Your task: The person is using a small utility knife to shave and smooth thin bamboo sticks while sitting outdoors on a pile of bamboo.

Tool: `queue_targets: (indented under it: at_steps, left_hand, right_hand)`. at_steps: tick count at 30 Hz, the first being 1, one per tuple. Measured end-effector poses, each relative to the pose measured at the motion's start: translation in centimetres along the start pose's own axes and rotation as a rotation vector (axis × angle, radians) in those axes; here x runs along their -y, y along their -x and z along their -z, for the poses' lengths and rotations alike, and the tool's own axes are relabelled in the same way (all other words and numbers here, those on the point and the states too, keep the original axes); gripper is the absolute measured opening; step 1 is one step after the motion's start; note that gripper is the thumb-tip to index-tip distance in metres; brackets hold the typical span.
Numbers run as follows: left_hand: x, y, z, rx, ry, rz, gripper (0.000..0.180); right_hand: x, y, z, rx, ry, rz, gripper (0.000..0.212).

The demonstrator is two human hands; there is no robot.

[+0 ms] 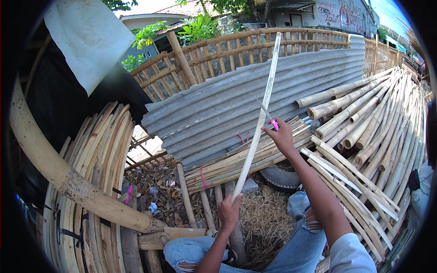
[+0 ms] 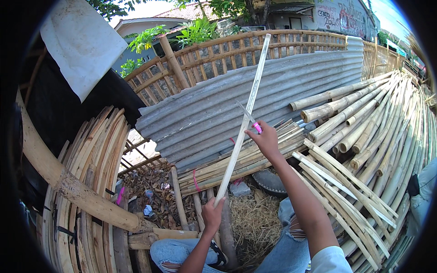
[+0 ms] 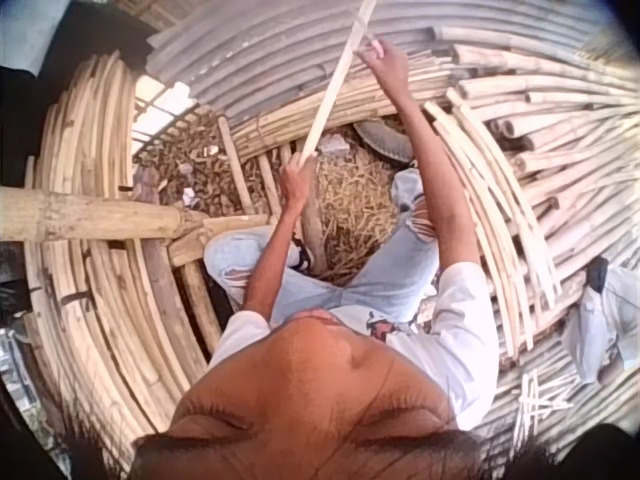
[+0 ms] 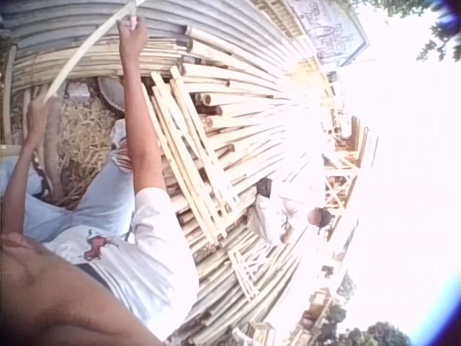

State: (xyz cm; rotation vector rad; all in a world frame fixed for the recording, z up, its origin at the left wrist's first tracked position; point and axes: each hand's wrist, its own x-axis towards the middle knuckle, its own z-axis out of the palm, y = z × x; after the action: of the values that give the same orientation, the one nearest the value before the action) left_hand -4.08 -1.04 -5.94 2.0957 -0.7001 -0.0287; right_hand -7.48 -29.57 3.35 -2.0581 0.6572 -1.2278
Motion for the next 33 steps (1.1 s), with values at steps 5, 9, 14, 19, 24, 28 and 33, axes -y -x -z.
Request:
queue_targets:
  at_steps: [5,9,14,19,24,28,33]
  left_hand:
    - [-0.5,0.2,0.0,-0.021,-0.015,-0.01,0.038]
    - [-0.2,0.2,0.0,-0.007,-0.014,-0.001,0.038]
    - [-0.2,0.3,-0.1,0.004,-0.032,-0.018,0.038]
    - [-0.1,0.2,-0.1,0.001,-0.038,-0.03,0.038]
    - [-0.1,0.3,0.1,0.015,-0.029,-0.005,0.039]
    - [-0.4,0.3,0.0,0.028,-0.034,0.008,0.039]
    - [-0.4,0.3,0.1,0.032,0.005,-0.005,0.039]
  right_hand:
    - [-0.3,0.0,-0.5,-0.027,-0.024,0.058,0.032]
    - [0.5,0.1,-0.9,-0.018,-0.027,0.037,0.026]
    - [0.2,0.0,-1.4,-0.04,-0.081,0.049,0.022]
    - [0.0,-0.1,-1.5,-0.008,-0.041,0.043,0.022]
    - [0.5,-0.3,-1.6,0.059,0.051,-0.017,0.022]
    - [-0.9,-0.7,-1.7,0.014,-0.028,0.0,0.021]
    - [-1.2,-1.0,-1.7,0.057,-0.269,-0.111,0.017]
